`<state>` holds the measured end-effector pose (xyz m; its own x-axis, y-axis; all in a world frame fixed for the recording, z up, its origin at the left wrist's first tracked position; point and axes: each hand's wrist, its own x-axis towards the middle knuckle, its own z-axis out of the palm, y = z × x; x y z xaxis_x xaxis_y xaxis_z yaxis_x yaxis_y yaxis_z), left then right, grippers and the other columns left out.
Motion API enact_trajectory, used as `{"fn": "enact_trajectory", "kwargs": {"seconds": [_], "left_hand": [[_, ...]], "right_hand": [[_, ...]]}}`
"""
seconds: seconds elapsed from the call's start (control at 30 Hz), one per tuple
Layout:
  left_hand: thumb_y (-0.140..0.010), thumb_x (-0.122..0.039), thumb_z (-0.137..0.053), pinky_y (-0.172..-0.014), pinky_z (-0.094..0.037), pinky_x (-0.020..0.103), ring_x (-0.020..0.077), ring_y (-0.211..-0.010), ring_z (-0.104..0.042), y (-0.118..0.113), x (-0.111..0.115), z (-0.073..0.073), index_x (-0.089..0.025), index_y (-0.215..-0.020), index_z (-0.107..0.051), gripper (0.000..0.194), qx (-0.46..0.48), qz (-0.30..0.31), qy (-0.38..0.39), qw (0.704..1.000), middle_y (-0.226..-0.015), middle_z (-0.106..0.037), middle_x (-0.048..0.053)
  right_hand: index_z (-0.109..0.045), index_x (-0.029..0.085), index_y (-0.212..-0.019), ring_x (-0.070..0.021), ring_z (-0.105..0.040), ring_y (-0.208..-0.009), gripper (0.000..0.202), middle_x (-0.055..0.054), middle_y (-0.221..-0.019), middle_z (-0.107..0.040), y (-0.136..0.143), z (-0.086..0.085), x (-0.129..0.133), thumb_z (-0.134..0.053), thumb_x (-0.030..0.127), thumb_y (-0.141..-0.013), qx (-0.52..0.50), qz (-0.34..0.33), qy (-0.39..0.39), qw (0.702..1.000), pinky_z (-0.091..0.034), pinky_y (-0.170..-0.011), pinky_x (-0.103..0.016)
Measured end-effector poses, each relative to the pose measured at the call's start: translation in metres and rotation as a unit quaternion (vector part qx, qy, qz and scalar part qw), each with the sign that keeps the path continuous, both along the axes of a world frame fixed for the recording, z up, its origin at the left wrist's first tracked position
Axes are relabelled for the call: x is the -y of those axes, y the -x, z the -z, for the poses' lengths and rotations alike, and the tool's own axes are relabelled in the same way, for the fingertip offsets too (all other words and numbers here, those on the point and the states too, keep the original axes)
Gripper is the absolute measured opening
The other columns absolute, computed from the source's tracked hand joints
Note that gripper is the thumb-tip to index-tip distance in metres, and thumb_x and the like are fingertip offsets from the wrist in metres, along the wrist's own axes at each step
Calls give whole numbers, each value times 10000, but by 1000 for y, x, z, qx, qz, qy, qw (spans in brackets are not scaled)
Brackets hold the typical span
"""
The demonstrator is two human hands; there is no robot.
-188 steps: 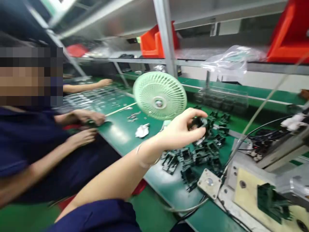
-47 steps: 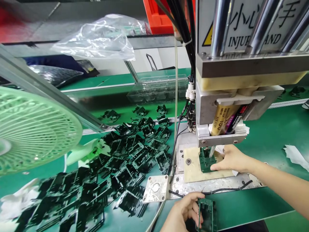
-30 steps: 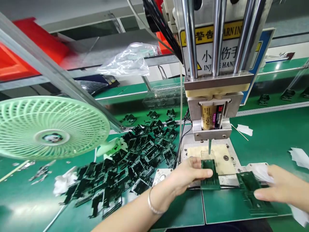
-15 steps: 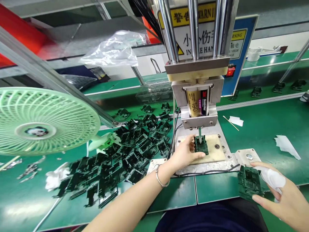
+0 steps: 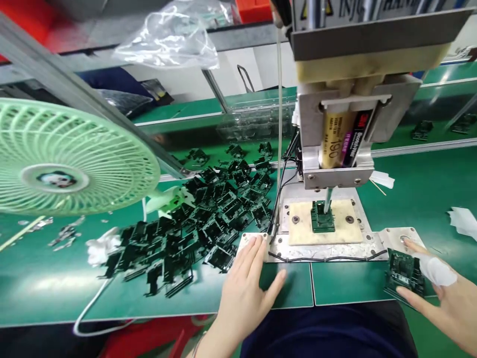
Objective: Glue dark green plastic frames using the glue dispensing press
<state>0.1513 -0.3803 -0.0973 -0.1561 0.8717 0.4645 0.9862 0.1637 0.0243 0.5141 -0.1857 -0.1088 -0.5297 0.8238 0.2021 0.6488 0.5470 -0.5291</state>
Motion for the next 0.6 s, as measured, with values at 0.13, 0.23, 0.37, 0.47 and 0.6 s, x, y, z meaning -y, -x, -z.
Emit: {"fn": "enact_trajectory", "kwargs": {"seconds": [0.13, 0.23, 0.37, 0.47, 0.6], "left_hand": [[-986, -450, -487, -999, -576, 525, 379, -1237, -652, 2, -8, -9, -84, -1448, -439, 591, 62, -37, 19, 997, -1311, -687, 223], [-1001, -405, -441, -1064, -522, 584, 382, -1260, -637, 3, -9, -9, -56, -1452, -425, 571, 74, -31, 17, 997, -1324, -675, 242], [-1001, -362, -448, -1078, -511, 580, 365, -1288, -620, 6, -6, -4, -82, -1450, -423, 530, 59, -2, 6, 998, -1339, -669, 233], [-995, -340, -478, -1031, -532, 593, 391, -1264, -632, 6, -2, 3, -67, -1435, -437, 520, 25, 7, -17, 1000, -1347, -653, 261], [-966, -318, -557, -994, -547, 579, 422, -1231, -646, 2, 1, 12, -24, -1412, -461, 543, -19, -15, -55, 998, -1339, -635, 310]], "right_hand": [[-459, 241, -1499, -281, -549, -446, 729, -2, -609, -566, 22, -24, 21, -656, 550, -868, 1, -63, 36, 997, -512, -439, -400], [-412, 205, -1529, -235, -446, -385, 797, 56, -514, -409, 46, -34, 40, -662, 563, -863, -39, -88, 42, 995, -455, -407, -359], [-416, 143, -1526, -209, -448, -404, 778, -22, -686, -603, 56, -28, 33, -612, 564, -902, -54, -6, 2, 999, -523, -537, -394], [-450, 108, -1490, -215, -526, -463, 713, -71, -805, -669, 45, -19, 17, -582, 531, -932, -52, 30, 1, 998, -550, -586, -388], [-484, 104, -1471, -199, -429, -397, 669, 69, -501, -411, 31, -10, 9, -593, 514, -954, -49, 29, 18, 998, -466, -453, -318]]}}
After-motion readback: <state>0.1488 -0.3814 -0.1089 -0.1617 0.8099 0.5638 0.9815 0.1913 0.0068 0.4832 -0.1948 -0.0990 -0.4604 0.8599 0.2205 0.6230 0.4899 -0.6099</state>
